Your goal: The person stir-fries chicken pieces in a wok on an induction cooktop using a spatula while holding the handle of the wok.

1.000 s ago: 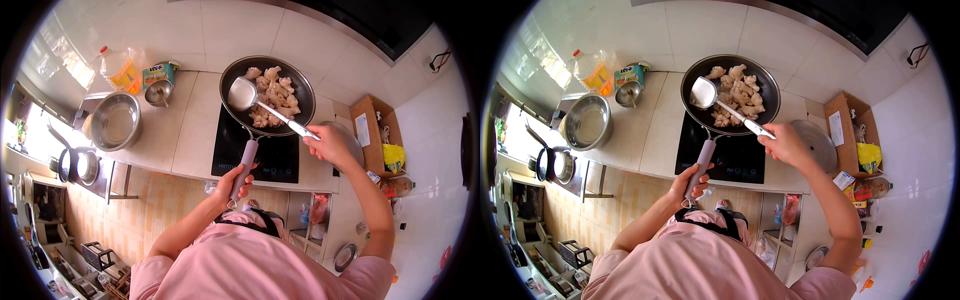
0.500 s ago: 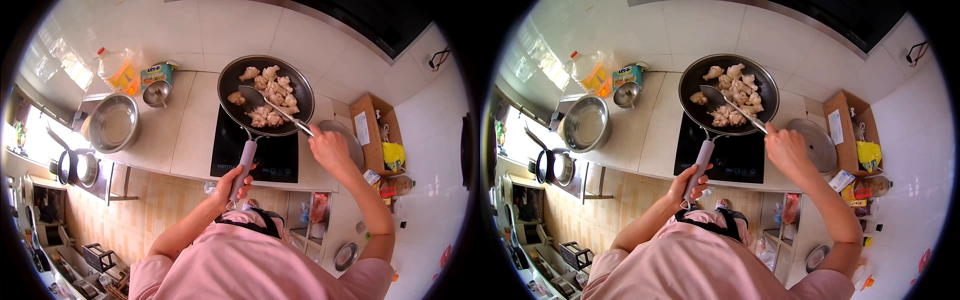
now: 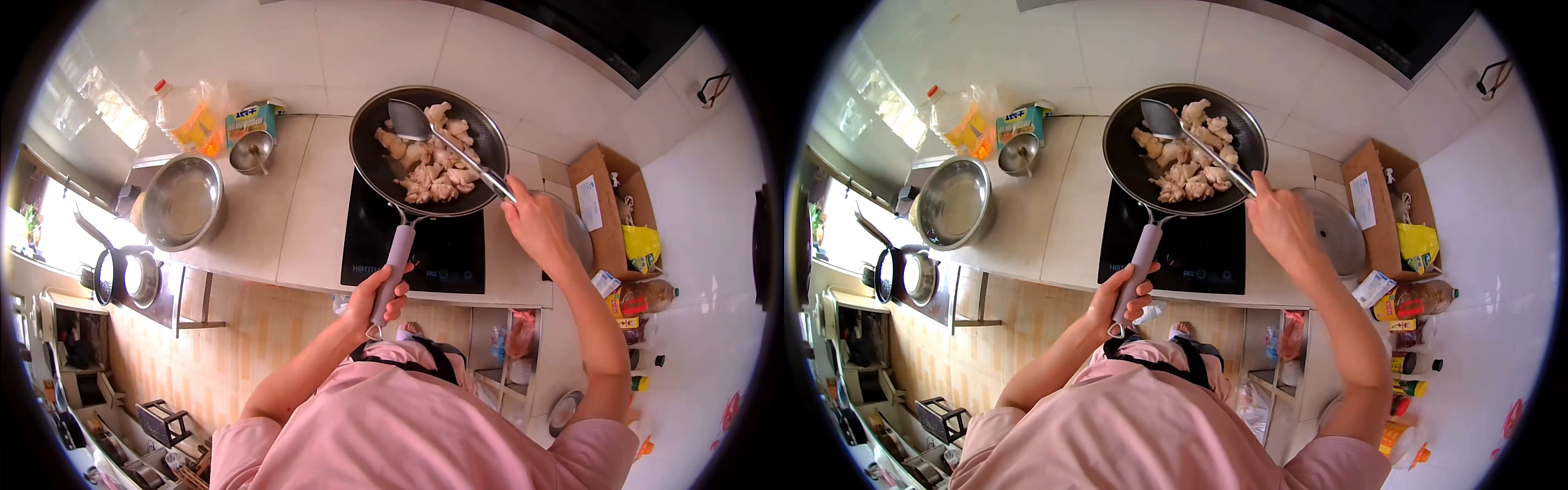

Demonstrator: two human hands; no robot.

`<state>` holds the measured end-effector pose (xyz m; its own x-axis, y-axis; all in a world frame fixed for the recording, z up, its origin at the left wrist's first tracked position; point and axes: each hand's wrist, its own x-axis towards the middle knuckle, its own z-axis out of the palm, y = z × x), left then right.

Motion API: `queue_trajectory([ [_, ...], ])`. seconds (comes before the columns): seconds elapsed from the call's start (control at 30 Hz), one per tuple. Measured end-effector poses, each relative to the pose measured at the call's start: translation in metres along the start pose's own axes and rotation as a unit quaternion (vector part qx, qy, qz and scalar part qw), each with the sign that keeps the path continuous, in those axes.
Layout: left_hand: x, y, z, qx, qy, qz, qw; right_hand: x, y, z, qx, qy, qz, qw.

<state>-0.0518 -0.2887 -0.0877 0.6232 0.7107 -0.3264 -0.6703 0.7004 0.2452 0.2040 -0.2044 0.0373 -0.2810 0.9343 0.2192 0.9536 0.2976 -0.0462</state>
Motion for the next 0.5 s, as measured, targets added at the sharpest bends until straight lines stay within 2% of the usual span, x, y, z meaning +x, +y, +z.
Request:
queue_trajectory([
  [0.17, 0.000, 0.000, 0.001, -0.003, 0.004, 0.001, 1.000, -0.031, 0.006, -0.069, 0.017, -0.073, -0.016, 0.997],
  [0.27, 0.000, 0.000, 0.000, -0.005, 0.005, 0.000, 1.000, -0.046, 0.011, -0.073, -0.041, -0.106, -0.047, 0.992],
  [0.37, 0.000, 0.000, 0.001, -0.004, 0.003, -0.003, 1.000, -0.047, 0.011, -0.061, -0.005, -0.130, -0.027, 0.991],
  [0.47, 0.000, 0.001, 0.001, 0.007, 0.005, -0.001, 1.000, -0.034, 0.017, -0.041, 0.167, -0.169, 0.015, 0.971],
  [0.5, 0.000, 0.001, 0.002, 0.005, 0.005, -0.001, 1.000, -0.029, 0.020, -0.036, 0.250, -0.227, 0.090, 0.937],
])
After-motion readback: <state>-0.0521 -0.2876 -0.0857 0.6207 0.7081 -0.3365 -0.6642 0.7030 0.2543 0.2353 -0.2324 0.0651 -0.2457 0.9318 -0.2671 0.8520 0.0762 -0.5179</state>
